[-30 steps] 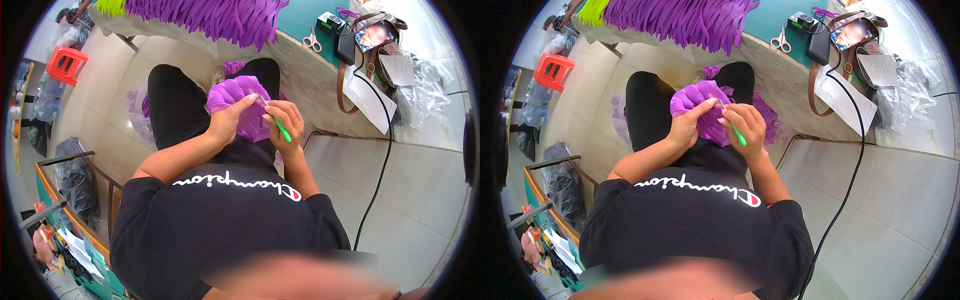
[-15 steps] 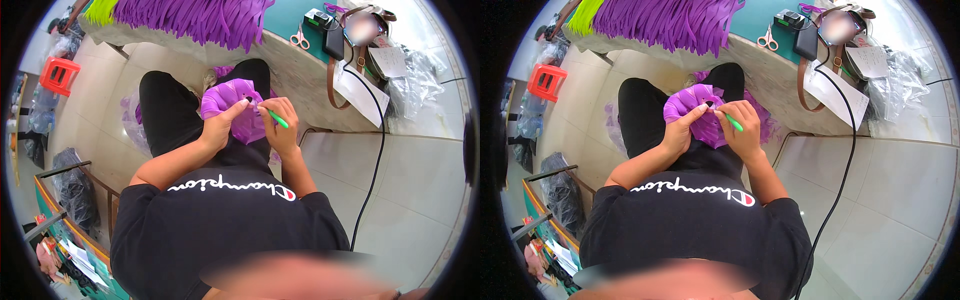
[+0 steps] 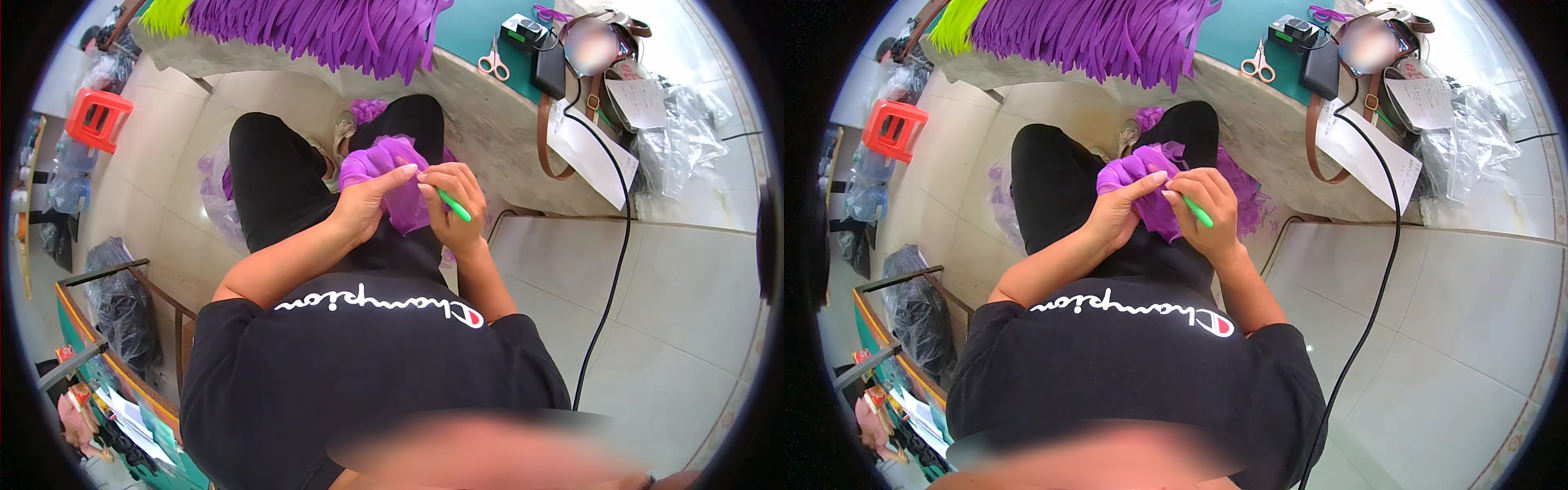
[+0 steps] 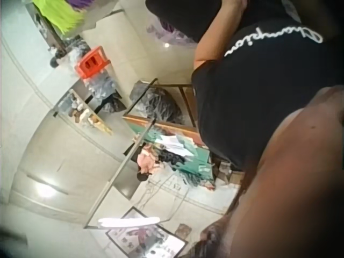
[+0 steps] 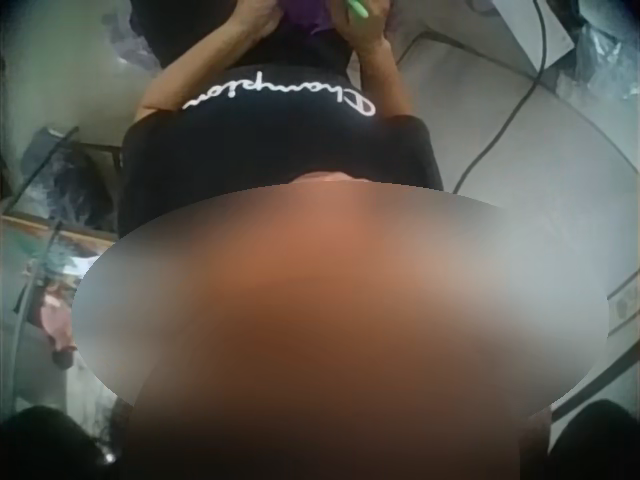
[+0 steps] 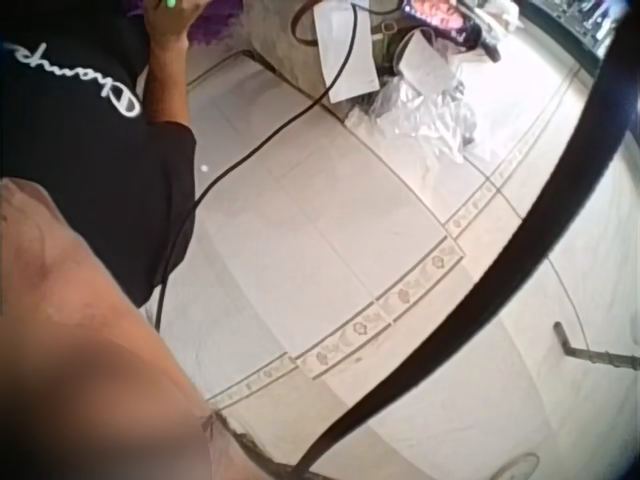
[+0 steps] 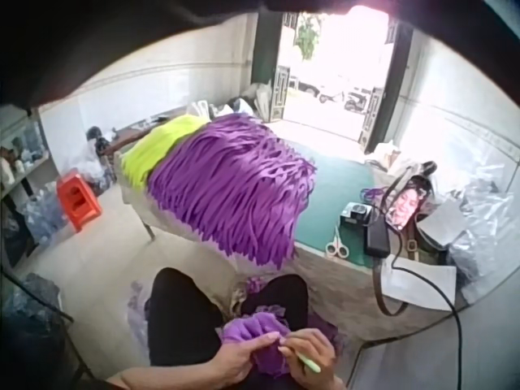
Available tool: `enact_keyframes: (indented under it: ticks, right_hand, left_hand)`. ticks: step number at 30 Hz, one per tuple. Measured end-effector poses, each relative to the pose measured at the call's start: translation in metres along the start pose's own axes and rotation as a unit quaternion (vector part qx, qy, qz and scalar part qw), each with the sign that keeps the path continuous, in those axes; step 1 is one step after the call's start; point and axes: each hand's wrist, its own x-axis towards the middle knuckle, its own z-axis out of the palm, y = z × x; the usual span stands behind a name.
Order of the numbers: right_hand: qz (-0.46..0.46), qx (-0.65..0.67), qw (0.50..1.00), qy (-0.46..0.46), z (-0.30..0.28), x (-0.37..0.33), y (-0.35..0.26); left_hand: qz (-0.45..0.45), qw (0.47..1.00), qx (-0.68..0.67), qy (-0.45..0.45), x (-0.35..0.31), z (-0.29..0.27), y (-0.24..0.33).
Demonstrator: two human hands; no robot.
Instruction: Organizing, bundling, and trimming purple fabric strips using a hook tool and scissors at a workbench.
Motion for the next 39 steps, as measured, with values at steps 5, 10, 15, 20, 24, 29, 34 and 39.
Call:
enact_keyframes:
  ticks: [5, 10, 15, 20, 24, 29, 34, 39]
  right_hand:
    - [0.005, 0.021, 1.000, -0.009, -0.002, -0.003, 0.002]
    - [0.248, 0.274, 0.916, 0.157, -0.008, -0.016, 0.003]
    - [0.260, 0.163, 0.952, 0.009, 0.000, 0.000, -0.003]
    - [0.317, 0.323, 0.890, 0.057, 0.006, 0.000, 0.002]
    - [0.323, 0.401, 0.854, 0.066, 0.003, 0.003, 0.000]
    - [0.244, 0.351, 0.903, 0.051, -0.005, 0.008, -0.013]
    - [0.302, 0.349, 0.884, 0.075, -0.005, 0.017, -0.010]
    - [0.315, 0.338, 0.885, 0.060, -0.004, 0.014, -0.001]
  left_hand:
    - [0.023, 0.999, 0.025, 0.029, 0.003, -0.005, -0.007]
    - [0.013, 0.997, 0.027, 0.065, -0.001, 0.011, 0.003]
    - [0.117, 0.984, 0.132, -0.026, 0.003, 0.001, -0.007]
    - [0.114, 0.985, 0.127, -0.021, -0.002, 0.008, -0.004]
    - [0.129, 0.977, 0.167, -0.030, 0.000, 0.008, -0.002]
    - [0.142, 0.974, 0.176, -0.016, 0.000, 0.009, -0.003]
    - [0.071, 0.993, 0.089, -0.026, -0.002, 0.010, 0.005]
    - [-0.085, 0.994, -0.068, -0.023, -0.006, 0.013, 0.011]
